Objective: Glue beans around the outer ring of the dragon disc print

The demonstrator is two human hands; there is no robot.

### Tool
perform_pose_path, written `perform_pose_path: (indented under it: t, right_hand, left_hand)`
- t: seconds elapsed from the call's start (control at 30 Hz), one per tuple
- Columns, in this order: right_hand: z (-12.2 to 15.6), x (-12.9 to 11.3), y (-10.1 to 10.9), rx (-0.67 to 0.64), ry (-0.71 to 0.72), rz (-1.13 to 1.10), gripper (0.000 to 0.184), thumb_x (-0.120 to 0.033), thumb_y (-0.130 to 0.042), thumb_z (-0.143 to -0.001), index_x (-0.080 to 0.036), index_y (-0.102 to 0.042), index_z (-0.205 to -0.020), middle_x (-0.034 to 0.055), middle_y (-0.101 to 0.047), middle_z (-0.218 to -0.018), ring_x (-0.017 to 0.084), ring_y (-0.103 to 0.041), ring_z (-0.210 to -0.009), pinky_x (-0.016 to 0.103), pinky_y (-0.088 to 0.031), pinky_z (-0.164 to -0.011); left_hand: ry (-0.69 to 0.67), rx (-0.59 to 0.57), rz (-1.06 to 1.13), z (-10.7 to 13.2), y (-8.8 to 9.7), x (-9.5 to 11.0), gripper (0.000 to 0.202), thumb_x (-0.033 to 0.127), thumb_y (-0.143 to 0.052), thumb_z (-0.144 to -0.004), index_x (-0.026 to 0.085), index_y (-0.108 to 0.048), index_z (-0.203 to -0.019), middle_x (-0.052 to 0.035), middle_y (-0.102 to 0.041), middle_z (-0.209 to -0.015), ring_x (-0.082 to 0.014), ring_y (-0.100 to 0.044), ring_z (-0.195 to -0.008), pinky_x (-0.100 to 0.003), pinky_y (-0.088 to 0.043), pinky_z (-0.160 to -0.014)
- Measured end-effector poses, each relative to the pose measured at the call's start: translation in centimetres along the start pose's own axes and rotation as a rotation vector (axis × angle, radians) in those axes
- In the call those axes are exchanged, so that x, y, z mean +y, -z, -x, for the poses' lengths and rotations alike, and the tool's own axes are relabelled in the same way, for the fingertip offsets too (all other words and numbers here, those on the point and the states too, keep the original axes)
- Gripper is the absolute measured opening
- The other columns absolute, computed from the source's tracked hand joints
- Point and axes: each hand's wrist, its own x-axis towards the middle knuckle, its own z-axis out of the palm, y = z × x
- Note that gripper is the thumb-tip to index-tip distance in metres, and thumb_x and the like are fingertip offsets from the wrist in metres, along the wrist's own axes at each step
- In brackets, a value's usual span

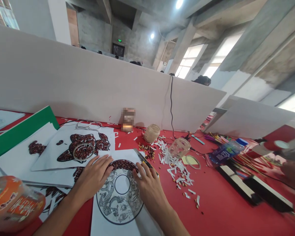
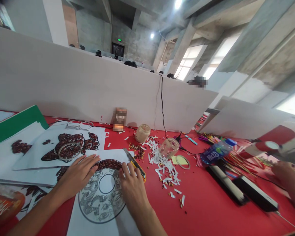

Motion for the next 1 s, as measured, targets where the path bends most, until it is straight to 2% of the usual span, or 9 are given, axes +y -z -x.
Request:
perform_pose_path:
  t: [0.1,0.2,0.33,0.47,0.57,0.63,0.7,0.87,1.0]
  right_hand:
    - [-0.3,1.1,0.6,-0.014,-0.017,-0.062,0.049,-0.005,-0.054,-0.090,-0.030,-0.065,-0.131,0.0082,-0.051,-0.150,0.030,-0.044,-0.136,0.046,-0.041,-0.104]
    - [0.1,1.9,0.1,0.027,-0.037,-0.093,0.055,-0.005,-0.057,-0.089,-0.034,-0.062,-0.134,0.0067,-0.049,-0.152,0.030,-0.043,-0.138,0.046,-0.040,-0.106]
    - [0.5,1.9,-0.7,0.026,0.032,-0.092,0.051,-0.006,-0.060,-0.089,-0.033,-0.064,-0.132,0.0071,-0.052,-0.149,0.028,-0.044,-0.137,0.043,-0.040,-0.107]
    - [-1.1,3.7,0.5,0.052,0.084,-0.194,0.044,-0.007,-0.055,-0.091,-0.031,-0.068,-0.125,0.0065,-0.060,-0.138,0.025,-0.053,-0.128,0.040,-0.043,-0.103]
    - [-3.1,7.0,1.5,0.125,-0.091,-0.330,0.038,-0.007,-0.045,-0.094,-0.023,-0.071,-0.117,0.0071,-0.068,-0.119,0.018,-0.063,-0.108,0.031,-0.047,-0.094]
    - [-4.1,9.0,1.6,0.095,-0.201,-0.326,0.030,-0.011,-0.046,-0.096,-0.021,-0.073,-0.106,0.0064,-0.070,-0.107,0.018,-0.065,-0.099,0.028,-0.047,-0.087]
    - [-4.8,10.1,1.3,0.027,-0.237,-0.290,0.023,-0.016,-0.051,-0.095,-0.021,-0.074,-0.094,0.0043,-0.071,-0.098,0.018,-0.065,-0.091,0.026,-0.045,-0.079]
    - [-5.7,9.7,0.1,-0.048,-0.266,-0.270,0.016,-0.015,-0.058,-0.088,-0.022,-0.072,-0.088,0.0032,-0.071,-0.096,0.017,-0.065,-0.085,0.024,-0.038,-0.068]
    - [-6.5,9.6,0.3,-0.099,-0.297,-0.288,0.016,-0.011,-0.058,-0.084,-0.021,-0.070,-0.083,0.0034,-0.072,-0.090,0.016,-0.064,-0.080,0.024,-0.035,-0.064]
  left_hand:
    - [0.005,0.003,-0.002,0.0,0.0,0.0,0.037,0.036,-0.038,-0.106,0.023,-0.058,-0.134,-0.0052,-0.066,-0.137,-0.0230,-0.056,-0.133,-0.046,-0.038,-0.113]
    - [-0.007,0.018,0.001,0.0,-0.1,0.0,0.037,0.035,-0.039,-0.105,0.023,-0.058,-0.134,-0.0050,-0.067,-0.136,-0.0226,-0.057,-0.132,-0.046,-0.039,-0.113]
    - [-0.016,0.031,0.001,0.0,-0.2,-0.1,0.037,0.035,-0.039,-0.105,0.024,-0.059,-0.134,-0.0050,-0.067,-0.136,-0.0218,-0.057,-0.131,-0.045,-0.039,-0.114]
    - [-0.007,0.029,-0.008,0.0,-0.2,-0.1,0.036,0.035,-0.040,-0.105,0.024,-0.059,-0.134,-0.0044,-0.067,-0.136,-0.0219,-0.058,-0.131,-0.046,-0.039,-0.114]
    - [-0.013,0.036,-0.015,0.1,-0.4,-0.2,0.036,0.035,-0.040,-0.105,0.024,-0.059,-0.134,-0.0040,-0.067,-0.136,-0.0220,-0.058,-0.131,-0.046,-0.038,-0.114]
    - [-0.022,0.040,-0.020,0.1,-0.6,-0.3,0.036,0.035,-0.040,-0.105,0.024,-0.059,-0.133,-0.0041,-0.067,-0.136,-0.0220,-0.058,-0.130,-0.045,-0.039,-0.113]
    - [-0.020,0.045,-0.027,0.1,-0.7,-0.4,0.036,0.036,-0.040,-0.105,0.023,-0.059,-0.132,-0.0046,-0.068,-0.135,-0.0222,-0.059,-0.129,-0.046,-0.040,-0.113]
    - [-0.017,0.006,-0.035,-0.1,-0.4,-0.3,0.037,0.034,-0.037,-0.106,0.022,-0.058,-0.134,-0.0054,-0.066,-0.136,-0.0218,-0.057,-0.131,-0.046,-0.039,-0.113]
    - [-0.002,-0.009,-0.015,-0.1,0.0,0.0,0.036,0.035,-0.037,-0.106,0.022,-0.059,-0.132,-0.0053,-0.067,-0.136,-0.0227,-0.057,-0.131,-0.047,-0.039,-0.113]
